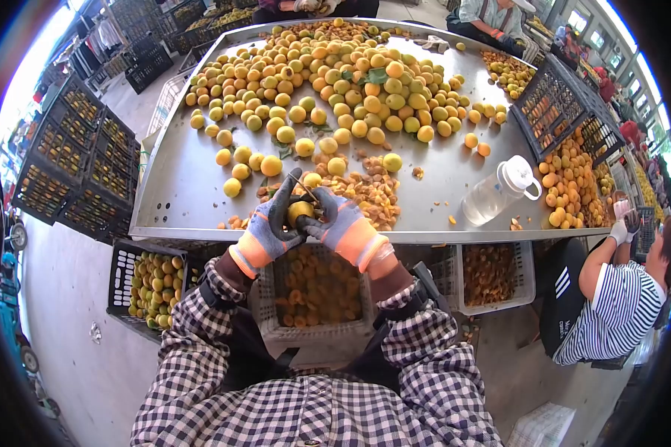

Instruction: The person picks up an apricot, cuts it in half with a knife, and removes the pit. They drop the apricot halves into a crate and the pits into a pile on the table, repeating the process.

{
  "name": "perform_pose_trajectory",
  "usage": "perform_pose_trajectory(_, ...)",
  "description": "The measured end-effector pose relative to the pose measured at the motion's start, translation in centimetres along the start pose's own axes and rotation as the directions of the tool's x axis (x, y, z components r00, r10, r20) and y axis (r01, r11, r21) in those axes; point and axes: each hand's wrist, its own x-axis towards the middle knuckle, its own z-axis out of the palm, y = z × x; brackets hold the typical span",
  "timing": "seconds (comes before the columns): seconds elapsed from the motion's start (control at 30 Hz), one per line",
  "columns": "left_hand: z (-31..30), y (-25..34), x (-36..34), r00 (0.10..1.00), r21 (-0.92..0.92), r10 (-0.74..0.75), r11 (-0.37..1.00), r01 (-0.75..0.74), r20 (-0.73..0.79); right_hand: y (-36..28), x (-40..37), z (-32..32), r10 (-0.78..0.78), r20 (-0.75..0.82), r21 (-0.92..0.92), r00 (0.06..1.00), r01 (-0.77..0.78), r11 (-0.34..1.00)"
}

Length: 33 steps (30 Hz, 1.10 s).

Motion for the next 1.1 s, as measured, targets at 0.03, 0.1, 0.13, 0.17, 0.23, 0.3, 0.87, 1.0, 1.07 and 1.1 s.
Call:
perform_pose_trajectory(0.03,0.1,0.2,-0.1,0.997,-0.024,-0.07,0.997,0.07,0.014,0.5,0.0,-0.1,0.005,0.0,0.001,1.0,-0.005,1.0)
perform_pose_trajectory(0.1,0.5,0.0,-0.3,0.997,-0.046,-0.072,0.996,0.071,-0.009,0.8,0.1,-0.4,0.03,0.05,-0.407,0.998,-0.007,0.913)
perform_pose_trajectory(0.13,0.7,-0.1,-0.5,0.997,-0.062,-0.071,0.996,0.068,-0.033,0.2,0.1,-0.2,-0.008,0.042,-0.512,0.999,0.028,0.859)
perform_pose_trajectory(0.17,0.9,-0.4,-0.6,0.997,-0.065,-0.073,0.995,0.07,-0.033,0.4,0.1,0.1,-0.004,0.042,-0.513,0.999,0.026,0.858)
perform_pose_trajectory(0.23,1.3,-0.8,-0.5,0.993,-0.034,-0.019,0.999,0.015,-0.115,0.4,0.3,0.5,-0.084,0.024,-0.57,0.996,0.083,0.817)
perform_pose_trajectory(0.3,1.4,-0.9,-0.7,0.991,-0.025,0.003,1.0,-0.006,-0.133,0.1,0.4,1.0,-0.104,0.026,-0.569,0.994,0.1,0.816)
perform_pose_trajectory(0.87,2.0,-4.3,-0.4,0.934,-0.397,-0.119,0.917,-0.027,-0.338,1.5,3.8,3.9,0.223,-0.232,-0.32,0.947,-0.291,0.902)
perform_pose_trajectory(1.0,1.1,-4.1,-0.4,0.947,-0.22,-0.041,0.975,-0.032,-0.319,-0.3,3.8,3.8,0.328,-0.179,-0.244,0.928,-0.365,0.899)
perform_pose_trajectory(1.07,1.3,-4.5,-0.7,0.93,-0.075,0.03,0.995,-0.062,-0.366,-0.4,4.0,3.9,0.337,-0.13,-0.306,0.933,-0.361,0.881)
perform_pose_trajectory(1.1,1.5,-5.6,-0.5,0.924,0.013,0.061,0.998,-0.061,-0.377,0.5,4.7,3.6,0.301,-0.12,-0.368,0.946,-0.324,0.871)
